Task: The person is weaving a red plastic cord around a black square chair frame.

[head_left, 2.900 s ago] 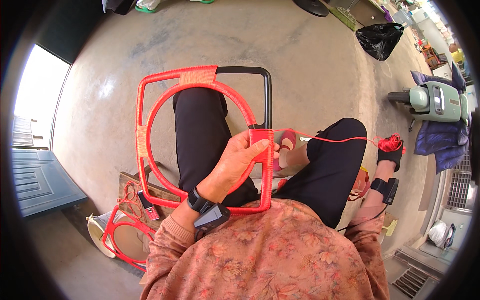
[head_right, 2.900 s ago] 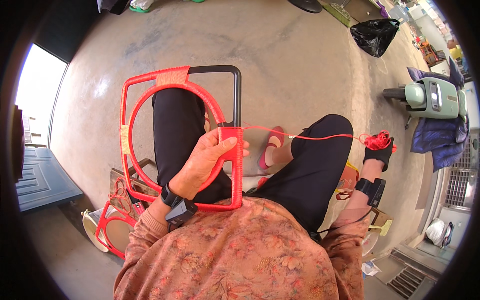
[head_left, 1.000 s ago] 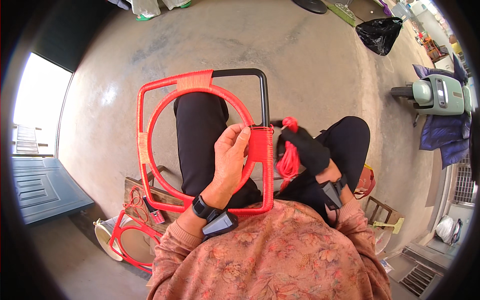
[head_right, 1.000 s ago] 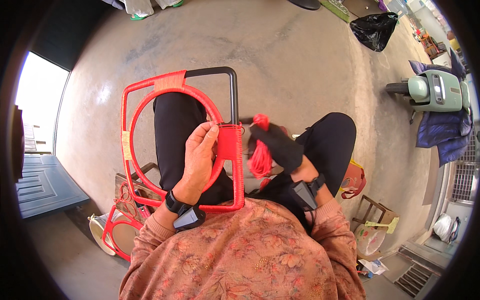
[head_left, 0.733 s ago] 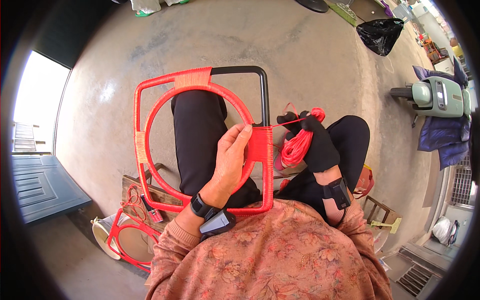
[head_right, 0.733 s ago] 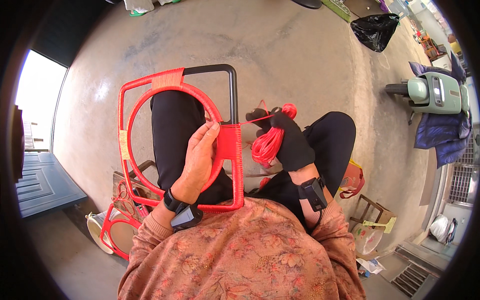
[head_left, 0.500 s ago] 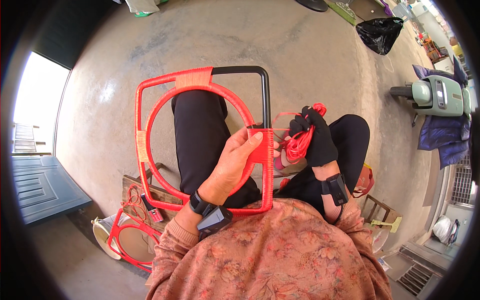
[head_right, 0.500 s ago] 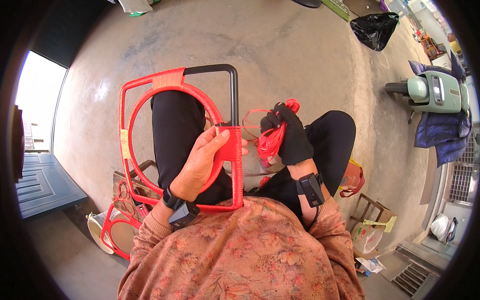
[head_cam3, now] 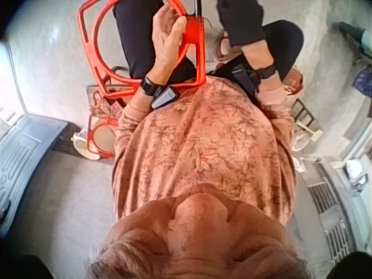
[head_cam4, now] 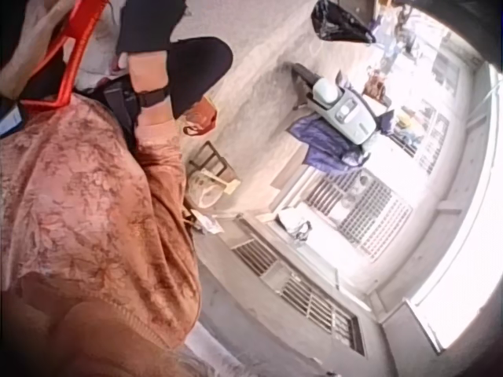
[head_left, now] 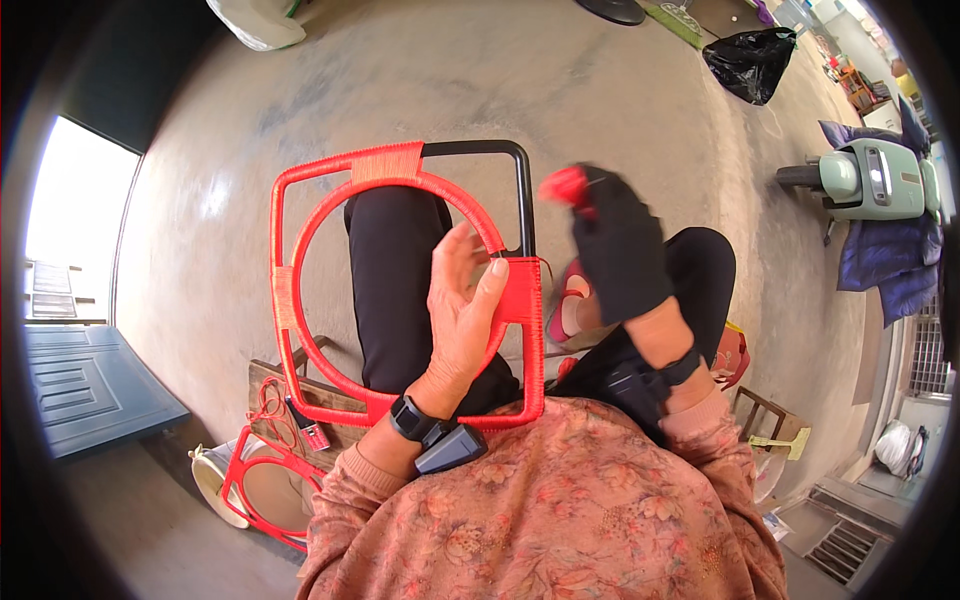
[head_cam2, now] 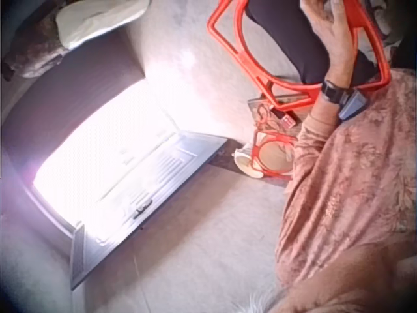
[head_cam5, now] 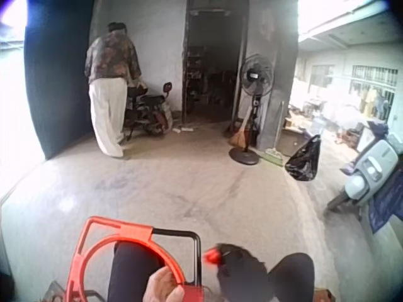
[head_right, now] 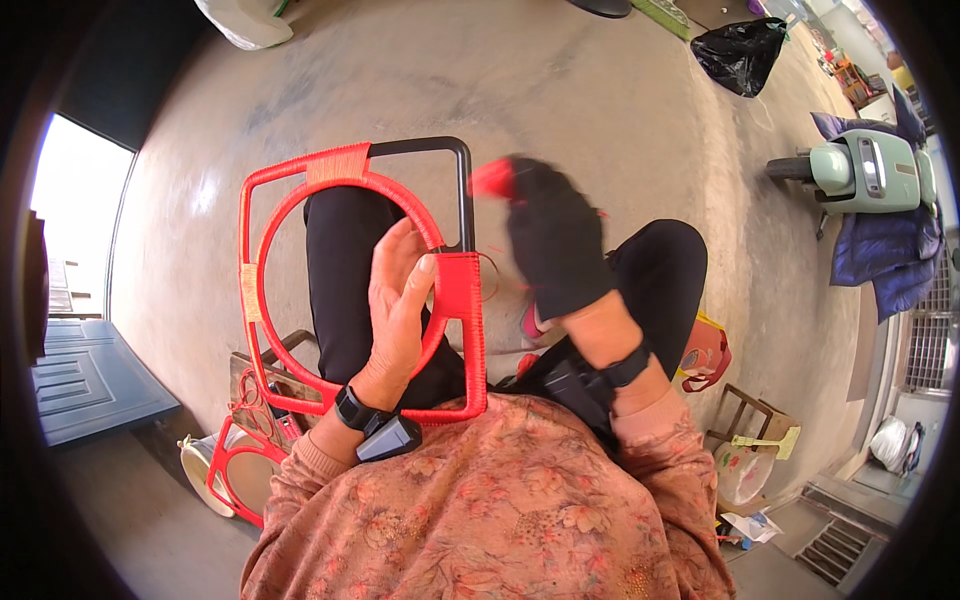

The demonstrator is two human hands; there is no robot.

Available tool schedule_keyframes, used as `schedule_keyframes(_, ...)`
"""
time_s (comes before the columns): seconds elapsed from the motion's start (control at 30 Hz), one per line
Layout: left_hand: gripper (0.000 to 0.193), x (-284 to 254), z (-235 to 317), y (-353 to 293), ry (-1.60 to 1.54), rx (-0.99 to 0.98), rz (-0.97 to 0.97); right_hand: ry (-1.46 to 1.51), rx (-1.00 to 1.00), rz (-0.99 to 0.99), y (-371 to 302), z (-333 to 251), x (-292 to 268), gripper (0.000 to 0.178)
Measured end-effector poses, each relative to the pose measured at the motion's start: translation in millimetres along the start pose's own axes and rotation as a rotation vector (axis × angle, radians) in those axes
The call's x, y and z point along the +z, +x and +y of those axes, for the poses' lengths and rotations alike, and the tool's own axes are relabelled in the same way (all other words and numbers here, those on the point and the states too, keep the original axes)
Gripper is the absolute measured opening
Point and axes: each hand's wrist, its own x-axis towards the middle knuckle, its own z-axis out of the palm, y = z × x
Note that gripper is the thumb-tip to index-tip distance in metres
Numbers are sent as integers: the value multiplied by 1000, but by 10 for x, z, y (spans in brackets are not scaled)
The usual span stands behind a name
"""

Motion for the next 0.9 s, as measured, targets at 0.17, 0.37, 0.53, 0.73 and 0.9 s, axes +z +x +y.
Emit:
schedule_keyframes(0.17, 33, -21, 4, 9, 240, 52, 160, 56, -468, 11, 26, -378, -44, 27)
schedule_keyframes(0.37, 23, -95, -140, 60, -118, -277, 134, 1247, 658, -420, -23, 31, 24, 20)
schedule_keyframes(0.53, 19, -113, -211, 64, -120, -421, 107, 1206, 621, -790, -109, 160, 309, 22)
schedule_keyframes(0.73, 19, -71, -193, 61, -118, -395, 118, 689, 287, -500, -48, 322, 246, 21)
schedule_keyframes(0.9, 19, -69, -155, 41, -117, -405, 114, 1171, 614, -760, 87, 275, 326, 25)
